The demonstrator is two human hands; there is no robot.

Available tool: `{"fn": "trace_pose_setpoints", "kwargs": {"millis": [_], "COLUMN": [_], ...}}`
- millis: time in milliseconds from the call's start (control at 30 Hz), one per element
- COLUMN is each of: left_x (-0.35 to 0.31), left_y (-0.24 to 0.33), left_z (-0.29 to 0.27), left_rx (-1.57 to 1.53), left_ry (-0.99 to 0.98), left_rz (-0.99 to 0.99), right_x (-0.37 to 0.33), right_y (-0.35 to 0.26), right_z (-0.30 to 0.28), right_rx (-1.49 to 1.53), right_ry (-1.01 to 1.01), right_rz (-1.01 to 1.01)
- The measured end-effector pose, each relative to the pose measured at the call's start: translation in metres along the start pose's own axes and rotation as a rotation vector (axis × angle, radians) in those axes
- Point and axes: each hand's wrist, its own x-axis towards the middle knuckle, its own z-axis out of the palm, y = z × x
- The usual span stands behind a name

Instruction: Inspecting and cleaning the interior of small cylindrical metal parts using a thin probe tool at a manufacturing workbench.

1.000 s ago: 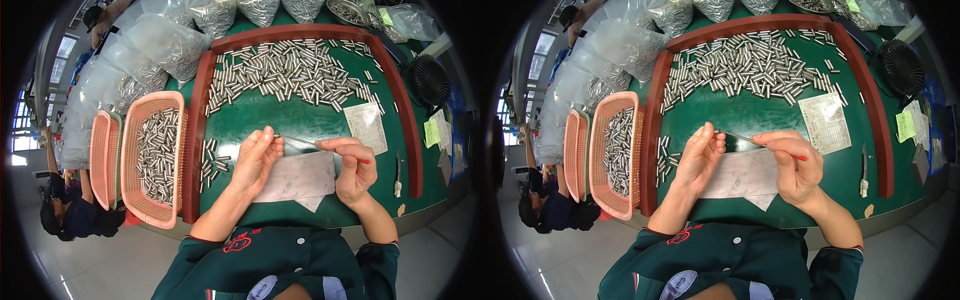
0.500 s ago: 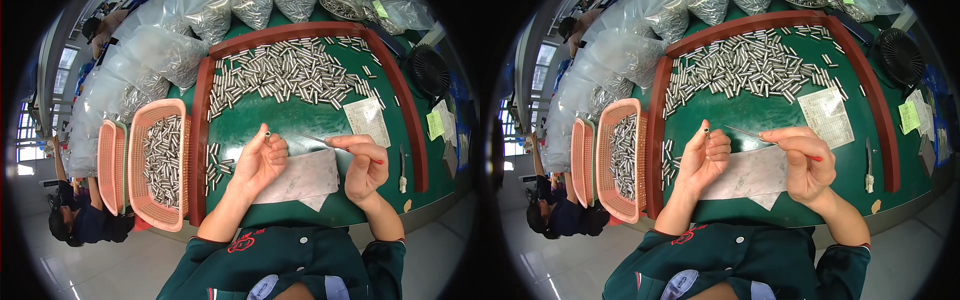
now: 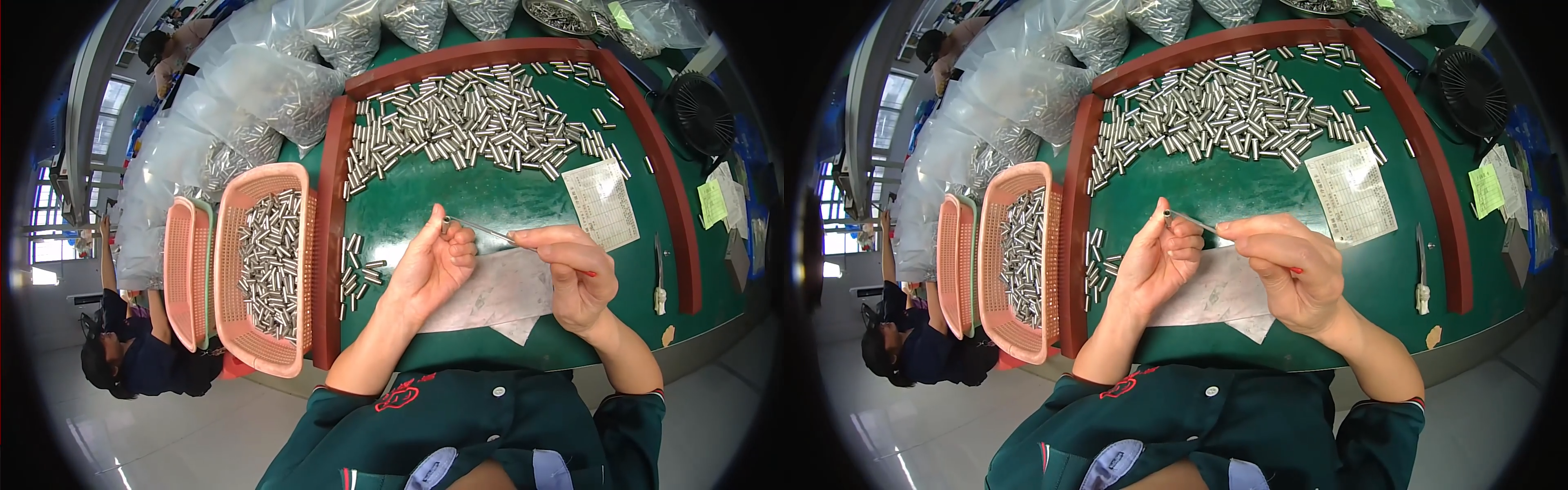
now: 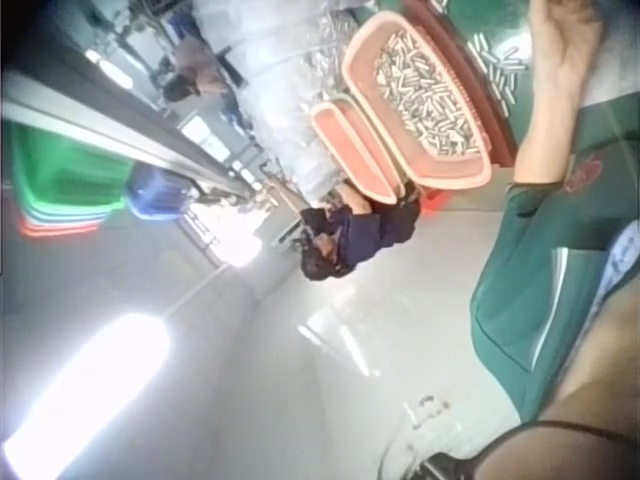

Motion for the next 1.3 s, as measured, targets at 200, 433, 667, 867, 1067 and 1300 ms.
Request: {"fn": "trace_pose_setpoints", "kwargs": {"millis": [200,433,667,867,1067,1300], "left_x": [0.0,0.0,-0.003,-0.003,-0.005,-0.004], "left_y": [-0.002,-0.005,-0.01,-0.016,-0.016,-0.004], "left_z": [0.0,-0.005,-0.002,0.003,0.002,-0.001], "left_rx": [0.09,0.338,0.591,0.808,0.885,0.908], "left_ry": [0.025,0.011,0.015,0.059,0.034,0.069], "left_rz": [0.042,0.119,0.23,0.432,0.563,0.653], "right_x": [-0.001,0.002,-0.001,-0.003,0.005,0.004], "right_y": [-0.001,0.0,-0.001,-0.001,-0.016,-0.028], "right_z": [0.0,0.001,0.001,-0.005,-0.009,-0.02], "right_rx": [0.005,-0.081,-0.096,-0.119,-0.288,-0.105], "right_ry": [-0.005,-0.045,0.026,0.079,-0.278,-0.143], "right_rz": [0.031,-0.039,-0.017,0.001,-0.373,-0.162]}}
